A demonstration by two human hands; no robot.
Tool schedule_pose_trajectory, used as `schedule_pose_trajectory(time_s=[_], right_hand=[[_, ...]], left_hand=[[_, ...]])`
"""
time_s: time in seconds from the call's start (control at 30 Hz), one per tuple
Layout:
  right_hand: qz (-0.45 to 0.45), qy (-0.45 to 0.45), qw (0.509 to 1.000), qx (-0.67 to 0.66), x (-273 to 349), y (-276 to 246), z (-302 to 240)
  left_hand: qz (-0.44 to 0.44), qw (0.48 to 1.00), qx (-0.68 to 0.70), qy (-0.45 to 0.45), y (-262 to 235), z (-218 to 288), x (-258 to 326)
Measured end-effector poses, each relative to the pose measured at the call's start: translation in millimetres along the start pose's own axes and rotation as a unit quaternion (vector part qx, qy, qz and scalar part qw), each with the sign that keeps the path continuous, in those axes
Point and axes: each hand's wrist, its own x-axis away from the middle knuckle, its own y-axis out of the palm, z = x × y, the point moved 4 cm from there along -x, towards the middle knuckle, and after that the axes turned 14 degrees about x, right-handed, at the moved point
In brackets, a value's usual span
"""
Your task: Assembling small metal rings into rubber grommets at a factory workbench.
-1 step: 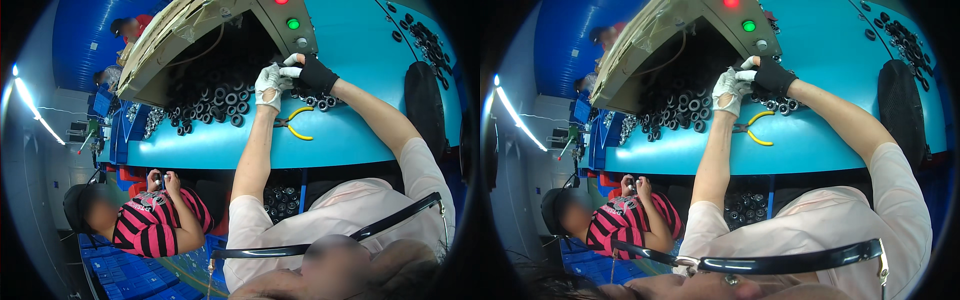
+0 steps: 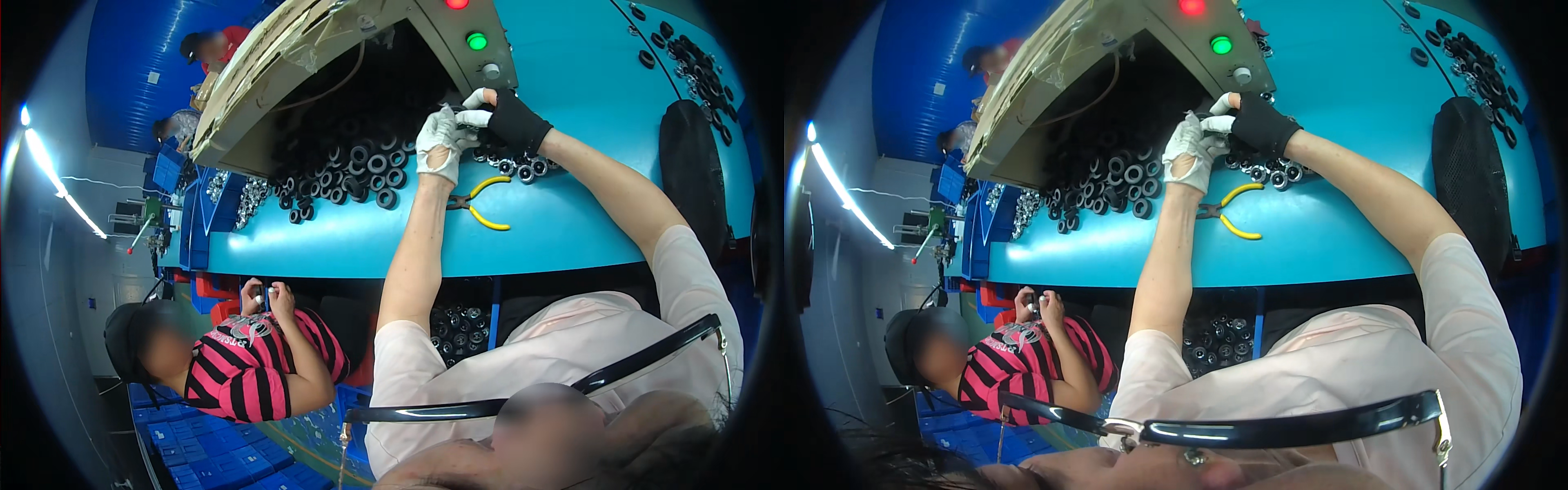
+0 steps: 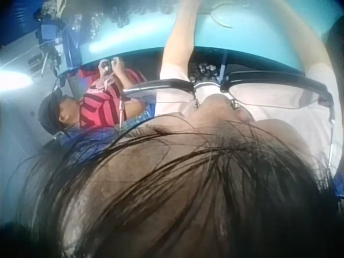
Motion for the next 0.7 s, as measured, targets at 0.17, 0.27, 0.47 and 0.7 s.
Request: schedule_pose_trajectory(time_s=[0.17,0.27,0.47,0.7], right_hand=[[0.002,-0.083,0.985,0.148,-3.9,-19.9,-8.0],[0.061,-0.217,0.923,0.312,4.5,-40.9,-26.1],[-0.127,-0.146,0.885,0.423,19.3,-23.3,-23.6],[-0.046,-0.241,0.843,0.479,33.8,20.6,-23.5]], left_hand=[[0.033,0.999,0.021,-0.019,0.0,-1.1,-3.6],[0.018,0.993,-0.044,0.107,-0.8,17.5,-1.9],[0.018,0.961,-0.244,0.131,3.5,80.0,92.0],[0.042,0.764,-0.498,-0.409,-51.3,50.7,268.8]])
